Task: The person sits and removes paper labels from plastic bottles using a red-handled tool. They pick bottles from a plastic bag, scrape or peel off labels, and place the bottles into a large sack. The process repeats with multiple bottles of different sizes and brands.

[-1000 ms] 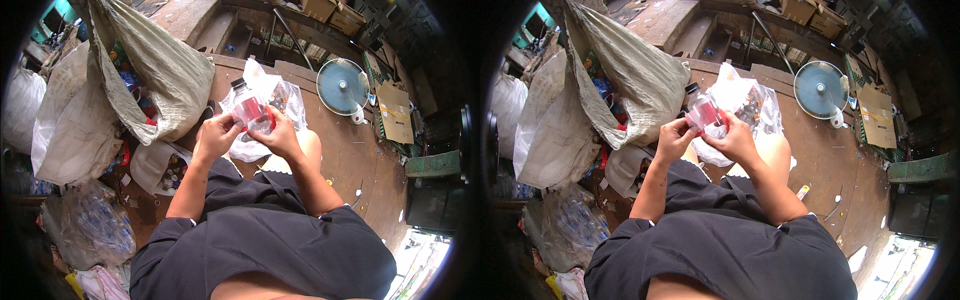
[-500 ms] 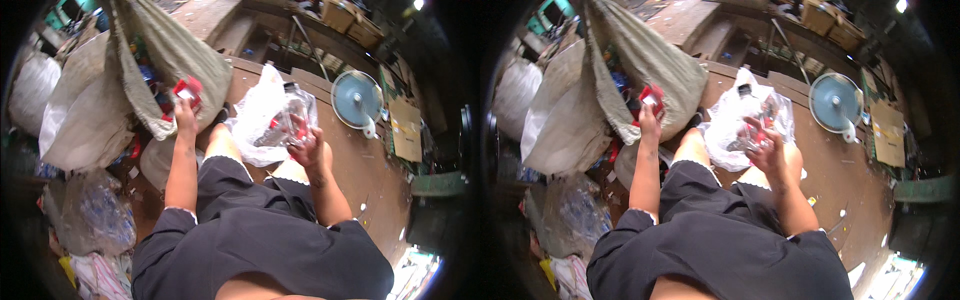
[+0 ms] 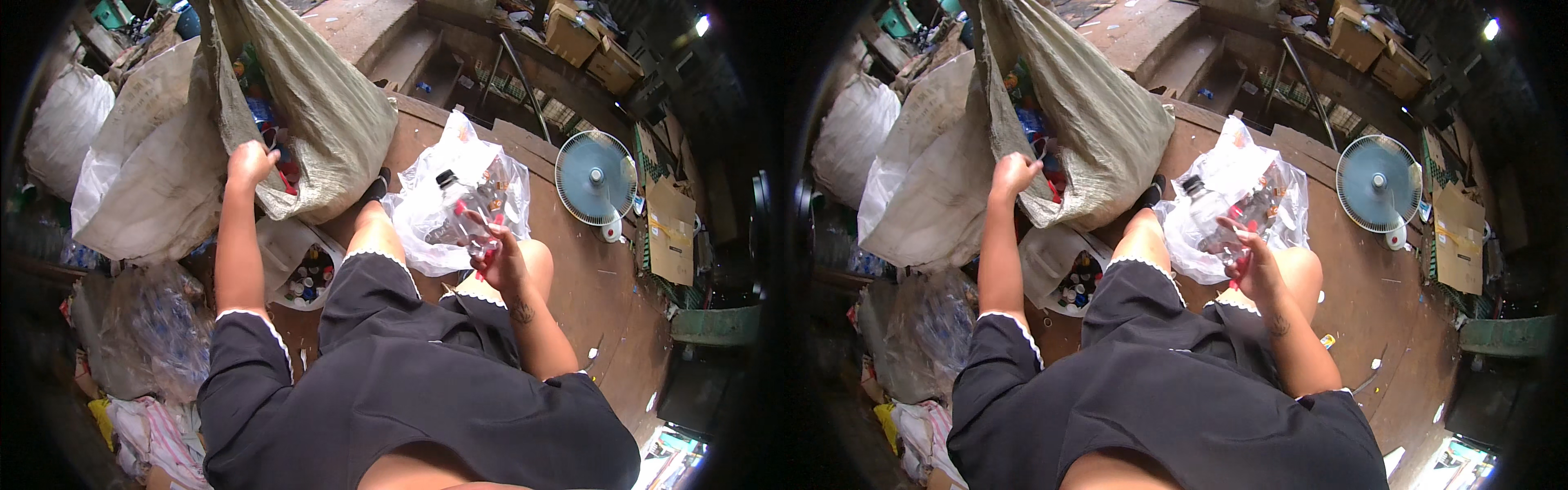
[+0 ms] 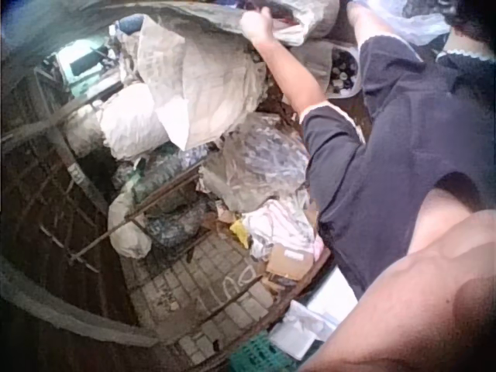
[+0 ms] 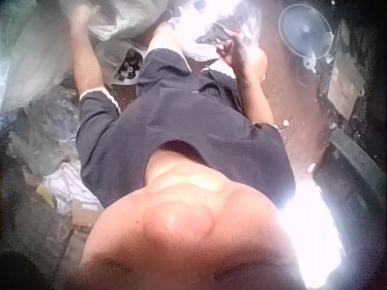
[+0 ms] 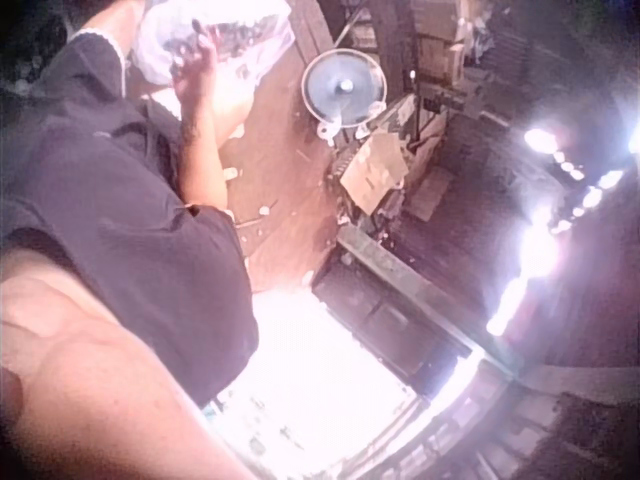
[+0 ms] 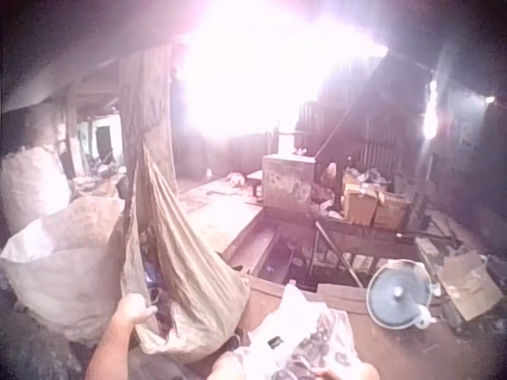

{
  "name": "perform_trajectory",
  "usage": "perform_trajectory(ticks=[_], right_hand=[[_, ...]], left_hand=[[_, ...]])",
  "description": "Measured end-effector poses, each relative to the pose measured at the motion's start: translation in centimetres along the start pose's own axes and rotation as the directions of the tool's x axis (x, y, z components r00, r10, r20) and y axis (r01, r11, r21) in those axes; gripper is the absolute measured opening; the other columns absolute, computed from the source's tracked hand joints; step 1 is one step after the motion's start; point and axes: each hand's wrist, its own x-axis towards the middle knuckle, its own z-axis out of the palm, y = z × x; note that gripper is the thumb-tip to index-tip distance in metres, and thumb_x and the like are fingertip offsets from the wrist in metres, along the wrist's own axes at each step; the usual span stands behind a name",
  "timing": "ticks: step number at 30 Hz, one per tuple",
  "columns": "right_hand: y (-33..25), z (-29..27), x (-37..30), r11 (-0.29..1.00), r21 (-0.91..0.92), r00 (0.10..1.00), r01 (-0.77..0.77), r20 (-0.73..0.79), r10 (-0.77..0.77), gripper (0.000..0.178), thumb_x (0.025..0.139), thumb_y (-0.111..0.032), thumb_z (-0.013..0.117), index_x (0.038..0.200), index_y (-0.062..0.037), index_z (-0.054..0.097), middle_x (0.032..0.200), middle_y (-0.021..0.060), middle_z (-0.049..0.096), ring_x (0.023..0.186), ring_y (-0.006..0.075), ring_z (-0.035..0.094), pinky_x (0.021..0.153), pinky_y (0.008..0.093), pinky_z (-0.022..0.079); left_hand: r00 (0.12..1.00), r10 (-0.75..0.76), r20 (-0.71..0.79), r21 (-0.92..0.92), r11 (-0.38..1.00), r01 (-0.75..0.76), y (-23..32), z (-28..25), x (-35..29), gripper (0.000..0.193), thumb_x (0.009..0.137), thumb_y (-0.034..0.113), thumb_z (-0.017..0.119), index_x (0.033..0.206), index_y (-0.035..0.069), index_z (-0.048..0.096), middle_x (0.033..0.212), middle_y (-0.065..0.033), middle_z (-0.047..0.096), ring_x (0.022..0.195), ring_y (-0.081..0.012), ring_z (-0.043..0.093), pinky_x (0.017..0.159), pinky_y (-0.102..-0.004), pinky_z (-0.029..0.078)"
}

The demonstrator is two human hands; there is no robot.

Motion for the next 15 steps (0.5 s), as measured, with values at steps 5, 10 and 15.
perform_trajectory(ticks=[5,10,15], right_hand=[[1.2,2.8,1.1,0.970,0.122,0.889,-0.211,0.436,0.139,0.072,0.075,-0.052,0.049,0.126,-0.0019,0.041,0.083,0.0186,0.060,0.048,0.0119,0.044,0.046,0.0204,0.037],[2.0,4.5,0.6,0.907,0.089,0.760,-0.412,0.582,0.288,0.075,0.074,-0.056,0.048,0.123,0.0013,0.044,0.078,0.0175,0.060,0.055,0.0147,0.051,0.047,0.0226,0.038],[0.9,5.6,-0.5,0.939,-0.094,0.802,-0.332,0.495,0.333,0.070,0.073,-0.045,0.059,0.125,-0.0004,0.045,0.085,0.0125,0.060,0.065,0.0151,0.056,0.060,0.0241,0.044]], left_hand=[[0.792,0.508,-0.340,-0.781,0.317,-0.539,13.1,-6.0,-9.7,0.044,0.072,0.010,0.067,0.114,0.005,0.056,0.098,-0.0102,0.063,0.068,-0.0125,0.061,0.058,-0.0242,0.049],[0.328,0.651,-0.685,-0.280,0.181,-0.943,14.6,-6.5,-9.7,0.051,0.067,0.051,0.067,0.086,0.004,0.055,0.082,-0.0100,0.062,0.069,-0.0266,0.062,0.060,-0.0326,0.049],[0.445,0.596,-0.669,-0.389,0.229,-0.892,14.9,-6.5,-11.4,0.050,0.082,0.048,0.052,0.058,0.004,0.046,0.059,-0.0108,0.051,0.051,-0.0265,0.052,0.046,-0.0336,0.040]])
